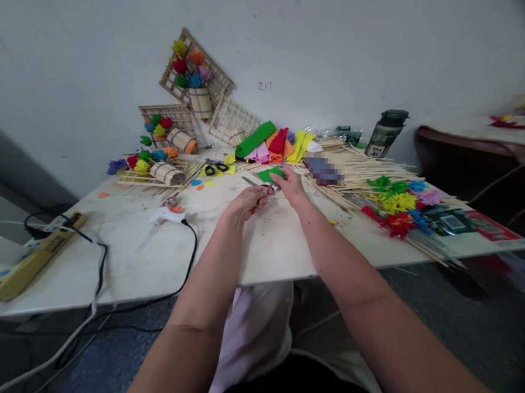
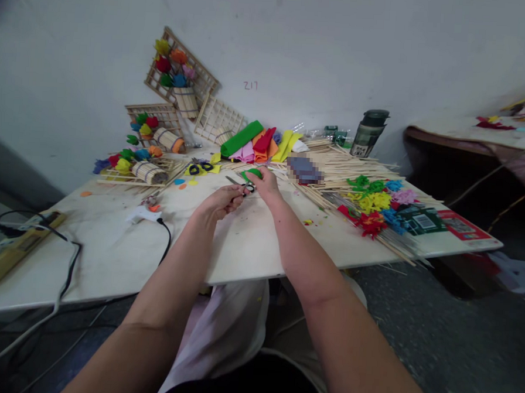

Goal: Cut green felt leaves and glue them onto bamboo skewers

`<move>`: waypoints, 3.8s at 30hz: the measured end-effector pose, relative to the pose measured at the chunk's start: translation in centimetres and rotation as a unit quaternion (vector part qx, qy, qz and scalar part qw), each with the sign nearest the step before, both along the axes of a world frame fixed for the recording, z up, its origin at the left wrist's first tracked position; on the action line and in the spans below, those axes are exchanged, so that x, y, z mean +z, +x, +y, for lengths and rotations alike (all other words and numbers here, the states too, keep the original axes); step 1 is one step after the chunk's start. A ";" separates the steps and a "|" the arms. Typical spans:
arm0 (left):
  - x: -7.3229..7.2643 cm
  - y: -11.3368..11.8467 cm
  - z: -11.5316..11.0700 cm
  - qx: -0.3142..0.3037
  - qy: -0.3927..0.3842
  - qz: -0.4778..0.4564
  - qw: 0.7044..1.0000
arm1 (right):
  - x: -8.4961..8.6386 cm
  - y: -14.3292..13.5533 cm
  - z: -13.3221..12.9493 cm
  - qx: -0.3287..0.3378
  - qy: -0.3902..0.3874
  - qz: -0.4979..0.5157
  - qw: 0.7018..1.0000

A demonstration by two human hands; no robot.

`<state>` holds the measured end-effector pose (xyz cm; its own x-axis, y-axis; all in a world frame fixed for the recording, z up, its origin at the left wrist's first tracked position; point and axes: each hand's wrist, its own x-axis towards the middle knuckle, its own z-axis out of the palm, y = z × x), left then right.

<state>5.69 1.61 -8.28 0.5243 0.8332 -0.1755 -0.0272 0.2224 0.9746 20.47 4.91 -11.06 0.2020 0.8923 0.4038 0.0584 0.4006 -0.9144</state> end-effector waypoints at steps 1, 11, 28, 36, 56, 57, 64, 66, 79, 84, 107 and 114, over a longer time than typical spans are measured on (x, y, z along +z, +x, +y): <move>0.1 -0.1 0.0 -0.011 -0.021 -0.011 1.000 | 0.3 0.0 -0.3 0.013 -0.004 0.010 1.000; 0.7 -0.6 -0.1 -0.053 -0.135 -0.125 0.981 | 1.2 -0.1 -1.5 0.102 -0.036 0.074 0.991; 0.4 -0.5 0.2 -0.044 -0.147 -0.087 0.984 | 0.1 0.0 -0.3 0.056 -0.013 0.045 0.997; 0.0 0.0 0.5 -0.043 -0.130 -0.074 0.988 | 0.2 -0.6 -0.6 0.004 -0.016 0.050 0.999; -0.2 0.2 0.2 0.036 0.093 0.025 0.995 | 0.6 0.0 -1.0 0.066 -0.039 0.083 0.994; -0.2 0.2 0.2 0.041 0.107 0.031 0.993 | 0.7 0.1 -1.0 0.067 -0.037 0.086 0.993; -0.2 0.5 0.3 0.090 0.189 0.112 0.971 | 1.3 0.3 -1.3 0.023 -0.028 0.084 0.996; -0.3 0.6 0.6 0.110 0.231 0.160 0.953 | 1.2 0.4 -1.2 0.003 -0.027 0.051 0.998; -0.5 0.7 0.7 0.137 0.452 0.487 0.735 | 1.0 0.8 -1.2 -0.043 -0.058 -0.083 0.994; -0.7 0.8 0.5 0.125 0.468 0.513 0.708 | 0.9 0.6 -1.2 -0.013 -0.085 -0.008 0.996; -0.6 1.0 0.5 0.124 0.460 0.463 0.747 | 0.9 0.7 -0.6 0.039 -0.025 0.053 0.998; -1.1 1.1 1.1 0.130 0.424 0.389 0.808 | 0.5 1.2 -0.2 0.039 -0.001 0.008 0.999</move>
<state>6.80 2.76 -9.39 0.3174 0.8913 0.3238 0.7278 -0.4479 0.5193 21.65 4.75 -10.51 0.1374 0.9069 0.3984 0.0122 0.4007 -0.9161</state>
